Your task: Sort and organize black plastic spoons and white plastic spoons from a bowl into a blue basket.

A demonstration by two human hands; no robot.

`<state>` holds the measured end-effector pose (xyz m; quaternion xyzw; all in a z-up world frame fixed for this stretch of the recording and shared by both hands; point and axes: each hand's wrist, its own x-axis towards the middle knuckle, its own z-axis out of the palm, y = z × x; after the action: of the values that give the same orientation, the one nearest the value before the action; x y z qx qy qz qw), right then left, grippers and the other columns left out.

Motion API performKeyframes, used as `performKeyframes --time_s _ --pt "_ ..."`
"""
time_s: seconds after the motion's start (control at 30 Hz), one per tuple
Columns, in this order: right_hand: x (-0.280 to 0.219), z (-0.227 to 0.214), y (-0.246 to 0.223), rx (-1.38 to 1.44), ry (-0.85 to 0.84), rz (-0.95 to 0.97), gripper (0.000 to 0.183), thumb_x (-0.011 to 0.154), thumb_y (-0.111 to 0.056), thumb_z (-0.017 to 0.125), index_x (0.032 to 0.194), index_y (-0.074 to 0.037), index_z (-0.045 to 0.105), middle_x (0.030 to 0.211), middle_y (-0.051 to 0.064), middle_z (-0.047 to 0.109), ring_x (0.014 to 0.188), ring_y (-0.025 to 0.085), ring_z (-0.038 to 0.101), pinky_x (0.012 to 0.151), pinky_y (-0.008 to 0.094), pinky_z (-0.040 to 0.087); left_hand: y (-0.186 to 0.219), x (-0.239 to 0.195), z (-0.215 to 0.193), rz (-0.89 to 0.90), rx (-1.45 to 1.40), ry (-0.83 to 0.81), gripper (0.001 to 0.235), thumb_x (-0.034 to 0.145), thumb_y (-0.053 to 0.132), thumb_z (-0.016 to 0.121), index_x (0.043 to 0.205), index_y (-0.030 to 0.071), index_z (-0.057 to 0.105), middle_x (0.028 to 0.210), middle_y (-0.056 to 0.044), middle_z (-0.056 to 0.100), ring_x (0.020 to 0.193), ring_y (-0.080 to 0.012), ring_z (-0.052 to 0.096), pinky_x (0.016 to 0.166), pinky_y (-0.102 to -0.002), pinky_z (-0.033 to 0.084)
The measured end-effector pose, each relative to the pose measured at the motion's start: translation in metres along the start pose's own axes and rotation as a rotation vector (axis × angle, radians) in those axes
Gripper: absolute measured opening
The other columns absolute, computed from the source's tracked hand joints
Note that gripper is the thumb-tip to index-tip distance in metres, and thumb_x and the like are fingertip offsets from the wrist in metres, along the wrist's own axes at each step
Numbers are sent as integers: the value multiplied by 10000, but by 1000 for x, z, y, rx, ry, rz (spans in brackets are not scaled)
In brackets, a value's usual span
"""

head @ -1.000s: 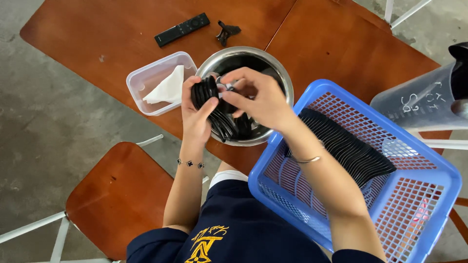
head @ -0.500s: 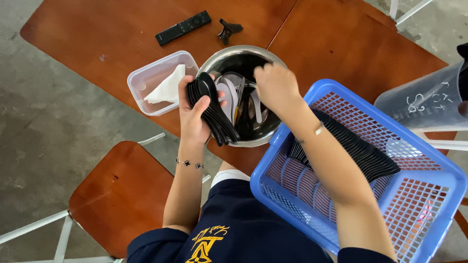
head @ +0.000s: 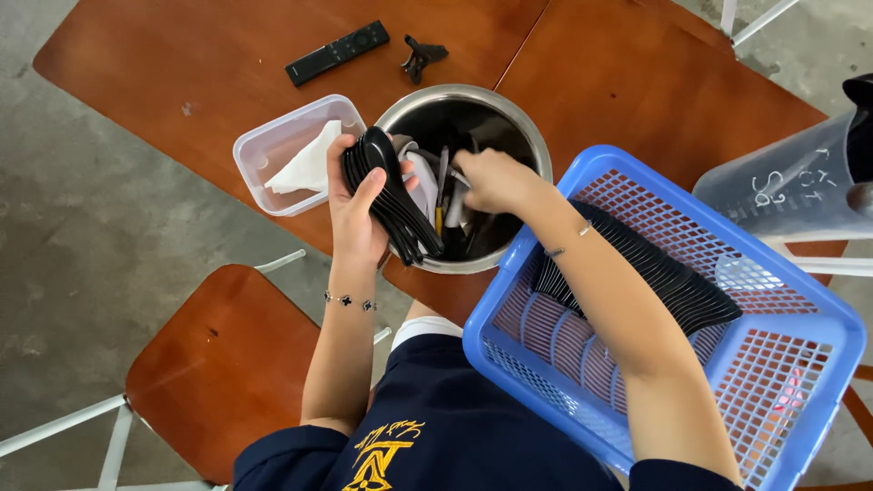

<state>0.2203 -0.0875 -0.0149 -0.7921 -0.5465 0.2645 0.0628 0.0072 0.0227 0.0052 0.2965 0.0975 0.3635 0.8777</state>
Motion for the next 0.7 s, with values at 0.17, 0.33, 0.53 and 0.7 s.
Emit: performKeyframes --time_s 0.17,0.33,0.53,0.7 --pt "-8 -9 -12 -45 -26 -97 534 699 -198 814 1186 -49 655 1070 177 723 1016 375 695 871 458 569 0 0 1 6 17 -1 513 989 -7 685 1402 193 457 1316 -134 608 1071 -294 705 930 -465 638" --pt "-16 1 -12 -345 -82 -186 653 539 -211 911 1143 -101 688 1140 126 661 1127 332 624 879 445 564 -3 1 2 5 25 -3 511 989 -4 691 1396 198 458 1308 -136 614 1074 -301 710 920 -465 634" --pt "-12 1 -14 -545 -57 -224 534 558 -247 915 1059 -154 758 1123 73 666 1151 283 611 908 411 544 -3 3 3 -15 16 21 519 977 5 692 1395 202 455 1314 -127 619 1064 -295 710 917 -465 645" --pt "-10 -1 -20 -487 -347 -336 434 559 -280 942 977 -337 838 1195 -36 663 1231 332 550 903 462 469 -5 5 -4 9 27 21 540 988 26 704 1425 207 443 1280 -121 604 1069 -309 707 909 -467 642"
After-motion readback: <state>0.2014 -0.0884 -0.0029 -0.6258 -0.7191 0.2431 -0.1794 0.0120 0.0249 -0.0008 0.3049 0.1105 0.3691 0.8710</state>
